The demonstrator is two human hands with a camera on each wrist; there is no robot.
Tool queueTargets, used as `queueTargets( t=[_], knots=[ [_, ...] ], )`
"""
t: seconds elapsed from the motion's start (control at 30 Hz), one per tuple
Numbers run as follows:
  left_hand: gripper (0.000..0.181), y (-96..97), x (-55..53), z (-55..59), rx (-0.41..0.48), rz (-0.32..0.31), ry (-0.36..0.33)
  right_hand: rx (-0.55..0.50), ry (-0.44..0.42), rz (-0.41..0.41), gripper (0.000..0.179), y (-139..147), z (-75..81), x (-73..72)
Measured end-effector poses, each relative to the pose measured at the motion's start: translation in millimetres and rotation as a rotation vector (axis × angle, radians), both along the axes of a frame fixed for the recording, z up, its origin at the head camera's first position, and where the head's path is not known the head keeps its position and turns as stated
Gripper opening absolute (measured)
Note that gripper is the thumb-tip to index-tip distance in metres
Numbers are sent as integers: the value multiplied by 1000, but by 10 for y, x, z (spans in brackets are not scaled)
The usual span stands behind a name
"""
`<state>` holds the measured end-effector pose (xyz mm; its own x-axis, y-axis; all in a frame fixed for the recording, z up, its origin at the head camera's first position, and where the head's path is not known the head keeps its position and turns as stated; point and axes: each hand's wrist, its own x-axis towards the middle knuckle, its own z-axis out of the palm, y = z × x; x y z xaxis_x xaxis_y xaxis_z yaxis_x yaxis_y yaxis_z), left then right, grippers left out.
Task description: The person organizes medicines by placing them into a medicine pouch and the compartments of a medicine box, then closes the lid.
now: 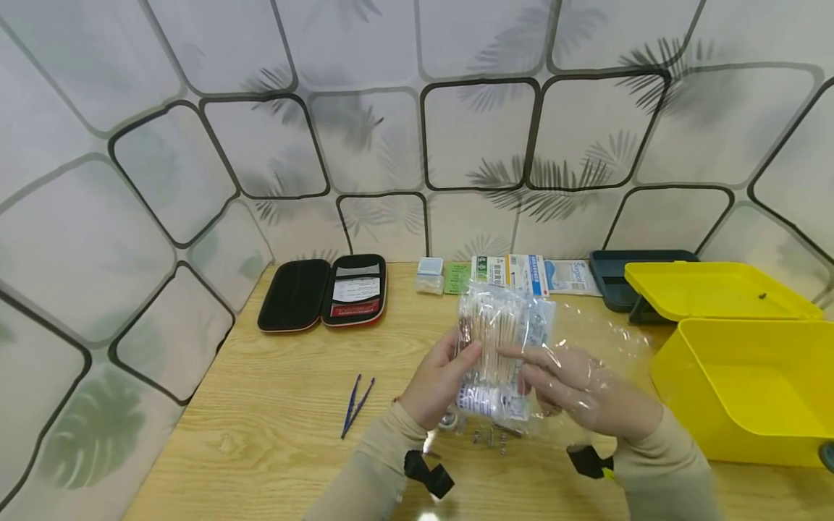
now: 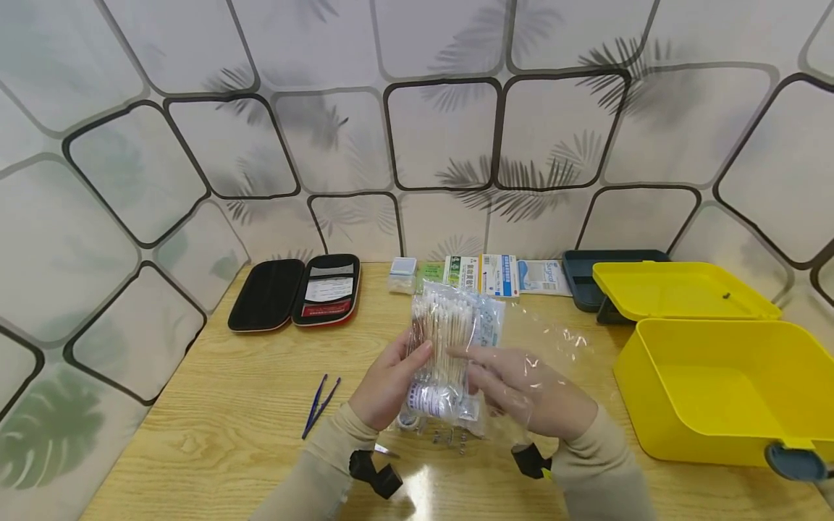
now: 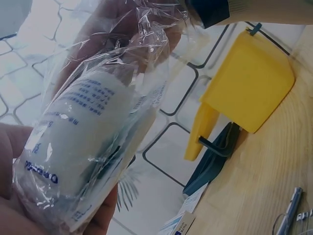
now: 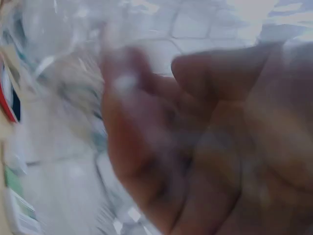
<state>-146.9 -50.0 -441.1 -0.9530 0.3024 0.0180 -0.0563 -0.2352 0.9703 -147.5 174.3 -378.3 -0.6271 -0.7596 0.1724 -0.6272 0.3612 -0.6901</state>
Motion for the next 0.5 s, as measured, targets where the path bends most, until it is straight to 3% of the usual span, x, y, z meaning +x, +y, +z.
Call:
queueTargets(
  t=[0.1, 0.17, 0.4, 0.5],
  knots=[
    [46, -25, -18, 8, 35, 25, -17, -26, 126, -79, 32, 57, 32, 1],
    [48, -27, -17, 18, 53, 13, -25, -4, 124, -125, 32, 73, 48, 15],
    [46, -42, -5, 34, 155, -136, -35, -45, 233, -37, 40, 65, 10, -8],
    [44, -60, -13, 34, 207, -158, -64, -53, 174, -50, 37, 77, 46, 3]
  ],
)
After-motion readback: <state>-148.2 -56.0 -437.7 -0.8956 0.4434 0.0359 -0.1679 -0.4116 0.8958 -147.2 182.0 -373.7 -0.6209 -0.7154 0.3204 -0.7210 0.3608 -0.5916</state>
